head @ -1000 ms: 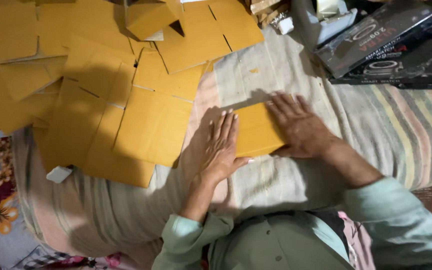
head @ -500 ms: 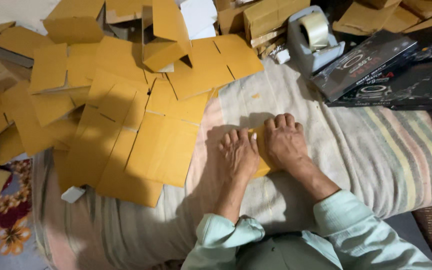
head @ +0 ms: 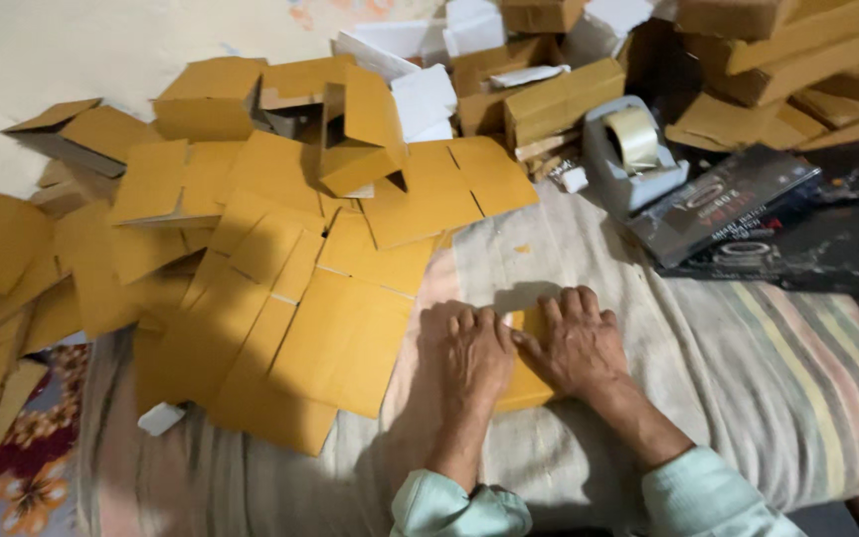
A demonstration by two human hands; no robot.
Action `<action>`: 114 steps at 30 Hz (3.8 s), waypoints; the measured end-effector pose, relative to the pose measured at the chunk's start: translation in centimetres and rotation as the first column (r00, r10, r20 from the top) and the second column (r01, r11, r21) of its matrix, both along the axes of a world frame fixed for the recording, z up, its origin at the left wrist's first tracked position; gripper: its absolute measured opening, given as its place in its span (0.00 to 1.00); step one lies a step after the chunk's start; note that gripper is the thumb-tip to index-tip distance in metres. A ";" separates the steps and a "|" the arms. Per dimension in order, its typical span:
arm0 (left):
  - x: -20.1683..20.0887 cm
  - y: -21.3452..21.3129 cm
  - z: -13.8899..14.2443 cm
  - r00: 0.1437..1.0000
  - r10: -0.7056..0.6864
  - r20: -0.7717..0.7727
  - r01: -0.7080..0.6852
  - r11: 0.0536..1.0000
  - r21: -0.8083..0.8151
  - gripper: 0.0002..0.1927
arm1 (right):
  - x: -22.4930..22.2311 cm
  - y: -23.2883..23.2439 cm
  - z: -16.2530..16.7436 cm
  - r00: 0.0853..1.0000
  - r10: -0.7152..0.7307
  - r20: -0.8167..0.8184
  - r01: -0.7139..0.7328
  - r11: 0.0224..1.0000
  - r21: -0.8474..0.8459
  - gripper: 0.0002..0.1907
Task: The person sits on a bed and folds flat yellow cardboard boxes into open boxes one at a time, pressing the flaps and creases by hand, then sets each finished box on the pile of folded boxes beside them.
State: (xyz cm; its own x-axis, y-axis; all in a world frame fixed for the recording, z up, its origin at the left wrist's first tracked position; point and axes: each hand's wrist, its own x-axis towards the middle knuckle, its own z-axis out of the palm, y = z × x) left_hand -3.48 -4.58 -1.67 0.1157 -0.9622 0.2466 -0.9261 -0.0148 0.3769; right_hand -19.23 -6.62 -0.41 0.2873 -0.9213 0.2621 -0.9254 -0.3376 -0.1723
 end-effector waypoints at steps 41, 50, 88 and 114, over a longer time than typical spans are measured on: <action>3.1 3.9 -2.6 0.996 -0.082 -0.023 0.079 0.991 -0.105 0.27 | 0.5 4.6 -1.3 0.980 -0.125 -0.157 0.154 0.970 0.188 0.35; 2.0 5.8 -0.9 0.980 0.025 -0.196 -0.015 0.998 0.053 0.37 | 0.2 4.8 -1.5 0.981 -0.182 -0.059 0.189 0.973 0.136 0.41; 1.1 3.6 -0.7 0.980 0.118 -0.160 -0.114 0.993 0.033 0.20 | 0.6 3.0 -2.0 0.977 -0.211 -0.021 0.212 0.977 0.040 0.18; 3.7 9.9 -1.7 -0.091 0.110 -0.990 -0.151 0.981 0.123 0.32 | -4.8 8.9 -2.0 0.460 -0.259 0.849 -0.252 0.879 0.404 0.42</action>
State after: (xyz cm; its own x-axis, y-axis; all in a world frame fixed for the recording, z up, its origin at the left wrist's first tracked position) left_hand 0.21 5.29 -3.37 0.3780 -0.8912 -0.2508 0.4571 -0.0560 0.8877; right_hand -24.04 2.29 -2.41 0.1417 -0.9891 -0.0396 -0.1940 0.0115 -0.9809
